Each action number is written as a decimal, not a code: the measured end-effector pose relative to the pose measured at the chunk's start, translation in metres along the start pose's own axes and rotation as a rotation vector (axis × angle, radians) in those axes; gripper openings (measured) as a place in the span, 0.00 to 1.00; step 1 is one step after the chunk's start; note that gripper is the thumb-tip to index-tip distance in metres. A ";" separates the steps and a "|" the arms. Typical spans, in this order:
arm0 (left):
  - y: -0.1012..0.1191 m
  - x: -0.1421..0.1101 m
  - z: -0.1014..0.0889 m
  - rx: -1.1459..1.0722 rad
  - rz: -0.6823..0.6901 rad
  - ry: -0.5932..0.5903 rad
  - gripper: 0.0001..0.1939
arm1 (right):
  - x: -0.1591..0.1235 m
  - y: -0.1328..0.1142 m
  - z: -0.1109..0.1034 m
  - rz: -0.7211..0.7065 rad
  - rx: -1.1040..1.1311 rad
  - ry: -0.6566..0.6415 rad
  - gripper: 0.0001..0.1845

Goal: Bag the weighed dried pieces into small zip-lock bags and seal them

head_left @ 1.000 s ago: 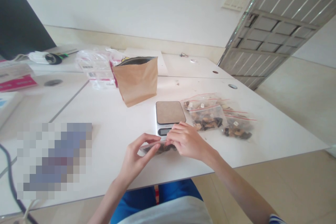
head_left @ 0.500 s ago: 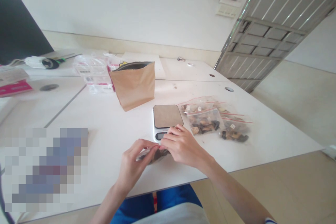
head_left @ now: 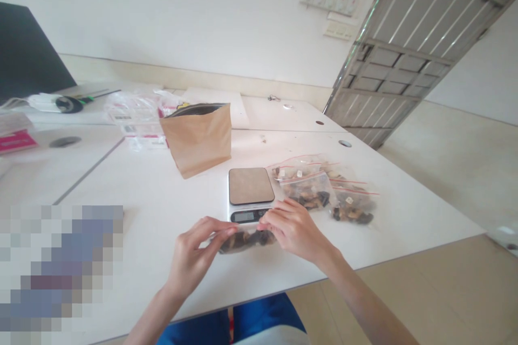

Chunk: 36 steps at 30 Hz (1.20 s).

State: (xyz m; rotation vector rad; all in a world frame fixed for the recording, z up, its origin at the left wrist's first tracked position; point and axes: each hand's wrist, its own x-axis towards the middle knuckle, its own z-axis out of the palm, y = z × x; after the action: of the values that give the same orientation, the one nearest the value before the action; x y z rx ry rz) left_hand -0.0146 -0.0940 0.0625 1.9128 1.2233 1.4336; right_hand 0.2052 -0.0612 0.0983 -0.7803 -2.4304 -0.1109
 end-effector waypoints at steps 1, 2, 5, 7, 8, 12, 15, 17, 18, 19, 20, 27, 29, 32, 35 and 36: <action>0.001 0.001 0.000 -0.008 -0.013 -0.004 0.07 | -0.002 0.002 -0.002 -0.006 0.025 0.019 0.13; 0.001 0.002 0.001 -0.017 -0.029 -0.014 0.08 | -0.003 0.004 -0.004 -0.007 0.057 0.034 0.12; 0.003 0.004 0.001 -0.049 -0.106 -0.110 0.11 | -0.012 0.010 -0.012 0.050 0.179 0.035 0.10; 0.006 0.006 0.002 -0.098 -0.188 -0.238 0.14 | -0.020 0.014 -0.020 0.136 0.256 0.006 0.10; 0.009 0.006 0.005 -0.135 -0.232 -0.317 0.16 | -0.024 0.015 -0.025 0.186 0.290 -0.010 0.10; 0.025 0.011 0.020 -0.280 -0.325 -0.540 0.20 | -0.039 0.025 -0.050 0.451 0.416 -0.099 0.10; 0.031 0.016 0.028 -0.247 -0.261 -0.521 0.20 | -0.051 0.048 -0.073 0.658 0.501 -0.152 0.07; 0.028 0.018 0.028 -0.164 -0.210 -0.411 0.19 | -0.062 0.073 -0.084 0.720 0.512 -0.179 0.08; 0.024 0.019 0.025 -0.110 -0.195 -0.321 0.19 | -0.068 0.086 -0.086 0.733 0.502 -0.209 0.09; 0.018 0.020 0.021 -0.048 -0.185 -0.206 0.18 | -0.075 0.099 -0.086 0.737 0.470 -0.241 0.10; 0.011 0.022 0.016 0.015 -0.176 -0.069 0.18 | -0.082 0.112 -0.084 0.727 0.383 -0.246 0.10; -0.072 0.060 -0.040 0.210 -0.222 0.636 0.42 | -0.114 0.126 -0.034 0.516 -0.328 0.133 0.17; -0.101 0.078 -0.054 0.192 -0.374 0.575 0.48 | -0.115 0.118 -0.018 0.529 -0.337 0.164 0.18; -0.138 0.101 -0.066 0.151 -0.459 0.451 0.49 | -0.118 0.115 0.005 0.576 -0.323 0.137 0.20; -0.163 0.117 -0.071 0.106 -0.471 0.272 0.42 | -0.123 0.119 0.017 0.592 -0.317 0.123 0.21; -0.168 0.120 -0.073 0.093 -0.463 0.220 0.38 | -0.124 0.120 0.018 0.590 -0.317 0.128 0.21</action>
State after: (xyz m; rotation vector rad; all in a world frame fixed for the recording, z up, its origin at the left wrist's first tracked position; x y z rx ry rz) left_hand -0.1378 0.0817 0.0205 1.4177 1.7254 1.3717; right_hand 0.3453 -0.0207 0.0039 -1.5460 -1.9916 -0.3074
